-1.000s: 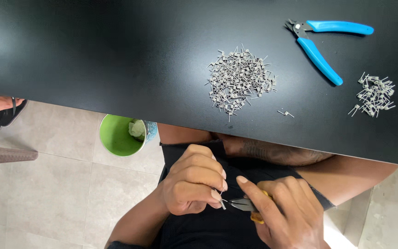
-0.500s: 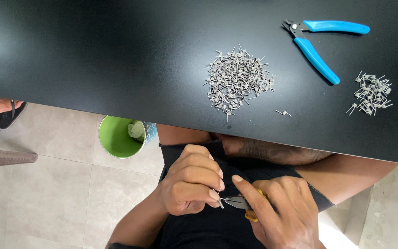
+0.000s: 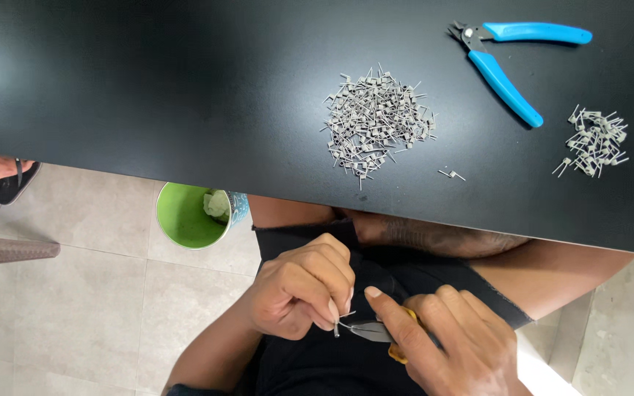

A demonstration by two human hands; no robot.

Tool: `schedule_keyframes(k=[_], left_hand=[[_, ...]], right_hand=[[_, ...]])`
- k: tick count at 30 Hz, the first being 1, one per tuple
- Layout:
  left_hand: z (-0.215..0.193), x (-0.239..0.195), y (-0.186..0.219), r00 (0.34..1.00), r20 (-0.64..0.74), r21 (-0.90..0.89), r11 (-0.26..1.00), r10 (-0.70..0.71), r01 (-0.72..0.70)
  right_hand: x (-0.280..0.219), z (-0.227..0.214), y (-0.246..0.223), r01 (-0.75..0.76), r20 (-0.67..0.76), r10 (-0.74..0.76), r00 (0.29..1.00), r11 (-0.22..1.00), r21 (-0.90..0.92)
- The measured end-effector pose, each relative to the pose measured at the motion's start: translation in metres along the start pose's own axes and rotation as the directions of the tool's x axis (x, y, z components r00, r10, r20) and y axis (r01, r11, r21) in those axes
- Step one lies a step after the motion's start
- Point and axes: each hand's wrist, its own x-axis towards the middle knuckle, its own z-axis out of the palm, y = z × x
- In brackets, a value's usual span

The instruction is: The person sits on the floor and uses pliers to trim the legs of small metal pins one by one. They pick each pin from a pile on the table, trim it, and place it into a separate pile.

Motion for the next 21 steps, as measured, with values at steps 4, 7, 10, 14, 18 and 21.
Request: schedule_keyframes(k=[4,7,10,14,18,21], left_hand=[[-0.009,0.001,0.005,0.997,0.076,-0.043,0.999,-0.023,0.026],[-0.016,-0.001,0.010,0.977,0.197,-0.082,0.992,-0.081,0.098],[-0.019,-0.001,0.013,0.951,0.286,-0.137,0.977,-0.119,0.164],[-0.022,-0.008,0.011,0.917,0.370,-0.147,0.966,-0.146,0.213],[-0.023,-0.006,0.012,0.899,0.405,-0.147,0.958,-0.167,0.244],[-0.027,0.001,0.016,0.872,0.424,-0.086,0.948,-0.245,0.308]], right_hand=[[0.008,-0.013,0.012,0.112,0.071,-0.113,0.991,0.994,0.018],[0.016,-0.021,0.017,0.184,0.107,-0.180,0.978,0.983,-0.027],[0.022,-0.027,0.020,0.257,0.113,-0.253,0.961,0.966,-0.018],[0.029,-0.035,0.021,0.291,0.162,-0.283,0.945,0.956,-0.027],[0.028,-0.036,0.024,0.329,0.190,-0.313,0.930,0.942,-0.059],[0.030,-0.036,0.026,0.330,0.204,-0.310,0.928,0.942,-0.069]])
